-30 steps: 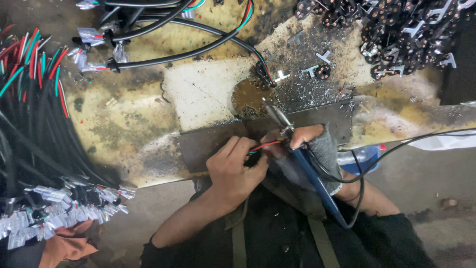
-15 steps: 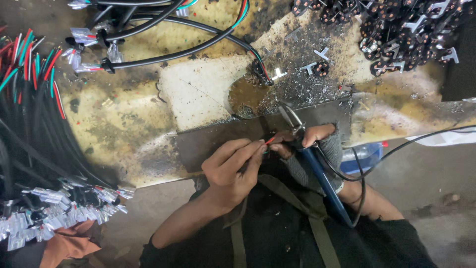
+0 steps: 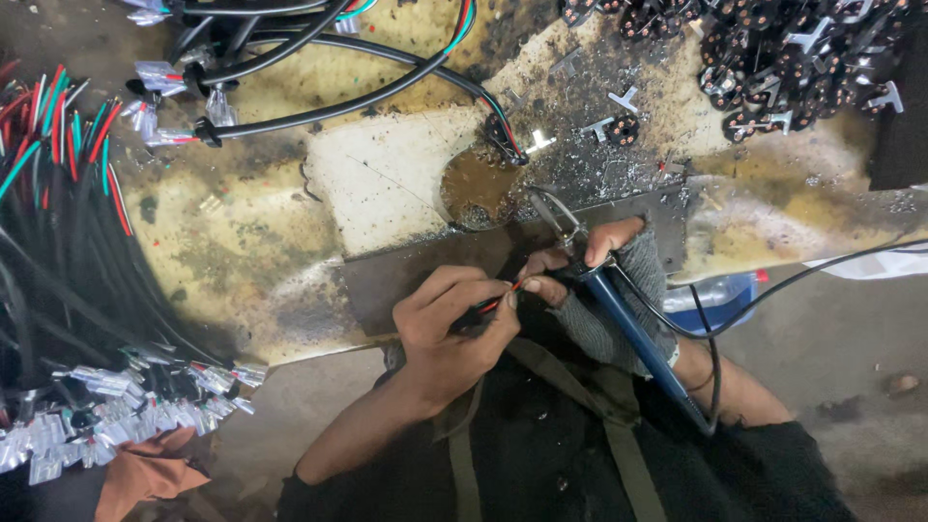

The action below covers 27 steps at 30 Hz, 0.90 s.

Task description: The person uses a soldering iron to attach small metal connectors to the ends of multi-colored wires. They repeatedly pick up a wire, apply solder to the connector, and place the finished unit on the work surface.

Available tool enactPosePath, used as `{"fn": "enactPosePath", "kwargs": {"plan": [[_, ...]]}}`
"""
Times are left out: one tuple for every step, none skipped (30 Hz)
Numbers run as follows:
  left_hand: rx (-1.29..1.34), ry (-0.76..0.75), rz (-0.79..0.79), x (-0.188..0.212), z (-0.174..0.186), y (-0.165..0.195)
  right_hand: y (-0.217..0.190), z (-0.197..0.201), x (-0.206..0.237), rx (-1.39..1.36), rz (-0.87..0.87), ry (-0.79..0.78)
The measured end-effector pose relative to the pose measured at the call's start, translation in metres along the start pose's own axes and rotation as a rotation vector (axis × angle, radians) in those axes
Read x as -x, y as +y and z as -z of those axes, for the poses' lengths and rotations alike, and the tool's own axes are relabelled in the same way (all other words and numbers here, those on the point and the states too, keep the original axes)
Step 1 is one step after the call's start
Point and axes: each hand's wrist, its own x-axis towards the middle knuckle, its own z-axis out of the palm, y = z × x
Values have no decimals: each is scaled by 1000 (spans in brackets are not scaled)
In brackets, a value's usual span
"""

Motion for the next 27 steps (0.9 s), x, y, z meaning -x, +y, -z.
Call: {"fn": "enactPosePath", "kwargs": {"plan": [[11, 0, 4, 0, 0, 0, -1, 0, -1, 31, -31, -72], [12, -4, 4, -1, 0, 0, -2, 0, -1, 62, -62, -144], [13, -8, 3, -1, 1, 0, -4, 1, 0, 143, -29, -60], [14, -11, 2, -2, 1, 0, -6, 2, 3, 224, 5, 25], [-21, -16, -18, -3, 2, 2, -8, 3, 5, 306, 39, 108], [-55, -22, -36, -4, 2, 3, -9, 4, 6, 217, 44, 100], [-90, -29, -56, -6, 3, 5, -12, 4, 7, 128, 49, 93], [-135, -60, -59, -7, 4, 7, -14, 3, 5, 39, 53, 86], [-180, -90, -61, -8, 5, 9, -16, 2, 4, 99, 18, 78], [-226, -120, -62, -10, 6, 11, -17, 0, 1, 158, -17, 69], [-287, -117, -55, -12, 6, 13, -18, -3, 0, 217, -53, 59], [-348, -113, -47, -13, 5, 14, -18, -6, -3, 134, -85, 77], [-409, -109, -38, -15, 4, 15, -18, -9, -5, 52, -116, 95], [-458, -72, -42, -17, 3, 15, -17, -10, -5, -31, -149, 115], [-504, -37, -48, -20, 2, 14, -15, -12, -4, 212, -70, 170], [-550, -4, -54, -22, 1, 13, -14, -11, -1, 456, 9, 222], [-574, 7, -15, -25, 0, 11, -12, -9, 3, 701, 89, 269], [-599, 23, 23, -28, 0, 9, -8, -9, 5, 527, 0, 218], [-626, 38, 63, -32, -1, 8, -5, -9, 7, 351, -86, 164], [-658, 30, 68, -35, -1, 7, -2, -10, 9, 175, -173, 109], [-691, 24, 70, -38, -1, 6, 1, -9, 11, 134, -167, 98], [-723, 22, 72, -40, -1, 6, 3, -10, 13, 95, -158, 87], [-693, -3, 68, -42, -1, 6, 4, -10, 14, 56, -147, 75], [-662, -27, 61, -43, 0, 7, 4, -10, 15, 53, -164, 98], [-631, -52, 55, -44, 1, 7, 3, -10, 16, 50, -183, 122], [-563, -100, 51, -43, 3, 8, 1, -10, 17, 47, -201, 148], [-495, -150, 47, -41, 6, 8, -1, -8, 18, 73, -168, 91]]}}
